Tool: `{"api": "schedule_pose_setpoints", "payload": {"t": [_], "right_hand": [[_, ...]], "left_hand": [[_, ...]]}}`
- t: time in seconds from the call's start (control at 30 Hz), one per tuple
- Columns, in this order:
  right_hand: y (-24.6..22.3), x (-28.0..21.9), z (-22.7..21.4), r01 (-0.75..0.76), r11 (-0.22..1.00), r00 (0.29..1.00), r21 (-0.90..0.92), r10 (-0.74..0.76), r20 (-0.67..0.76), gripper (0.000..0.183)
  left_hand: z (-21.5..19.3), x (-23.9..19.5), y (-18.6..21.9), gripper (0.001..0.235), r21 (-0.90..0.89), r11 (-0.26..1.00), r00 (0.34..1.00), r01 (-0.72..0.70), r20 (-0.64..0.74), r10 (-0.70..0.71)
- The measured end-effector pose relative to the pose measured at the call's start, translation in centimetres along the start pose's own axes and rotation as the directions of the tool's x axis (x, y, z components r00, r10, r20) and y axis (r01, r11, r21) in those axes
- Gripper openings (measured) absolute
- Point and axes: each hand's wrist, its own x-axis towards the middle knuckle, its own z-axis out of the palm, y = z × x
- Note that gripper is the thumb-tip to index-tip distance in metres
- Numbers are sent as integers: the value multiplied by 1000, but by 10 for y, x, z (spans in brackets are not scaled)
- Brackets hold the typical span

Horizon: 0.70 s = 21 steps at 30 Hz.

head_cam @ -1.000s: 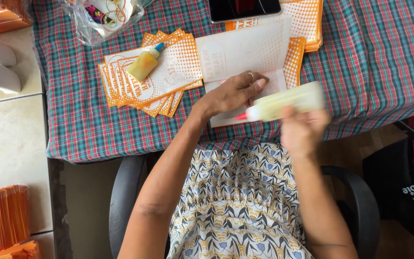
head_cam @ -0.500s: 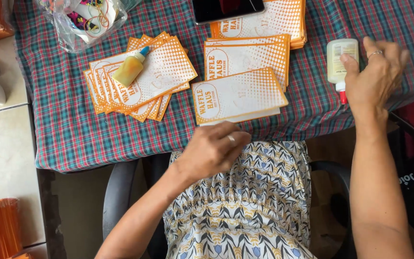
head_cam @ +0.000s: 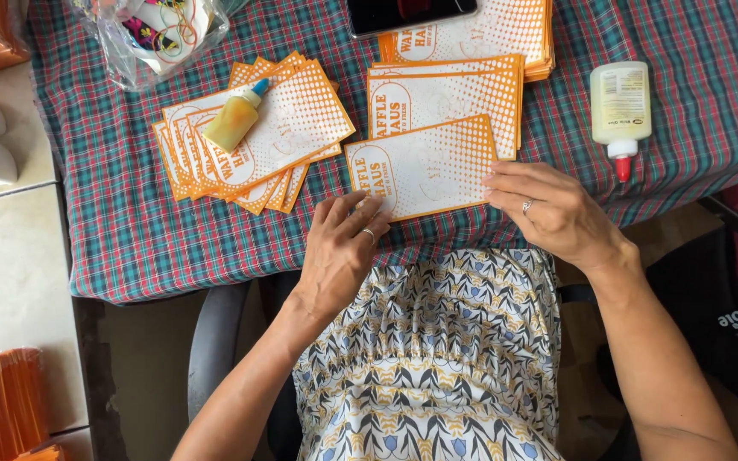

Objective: The person applies glue to paper folders using a glue bottle and folds them by hand on a table.

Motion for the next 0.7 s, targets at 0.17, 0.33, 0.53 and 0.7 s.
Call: {"api": "schedule_pose_setpoints", "payload": {"t": [0.17,0.33,0.53,0.7], "right_hand": [[9,-4,2,-13,1000,999,-12,14,51,14],[8,-4,1,-35,999,997,7,34,63,12],[23,-6,5,-181,982,975,52,173,137,10],[43,1,0,-28,987,958,-158,72,278,55]], "left_hand": [[5,-3,2,7,27,999,999,43,15,-43],[3,-3,6,8,44,995,996,87,21,-88],[1,-1,6,6,58,995,997,79,13,-80],[6,-11,-4,14,12,1000,996,24,86,-25]]}}
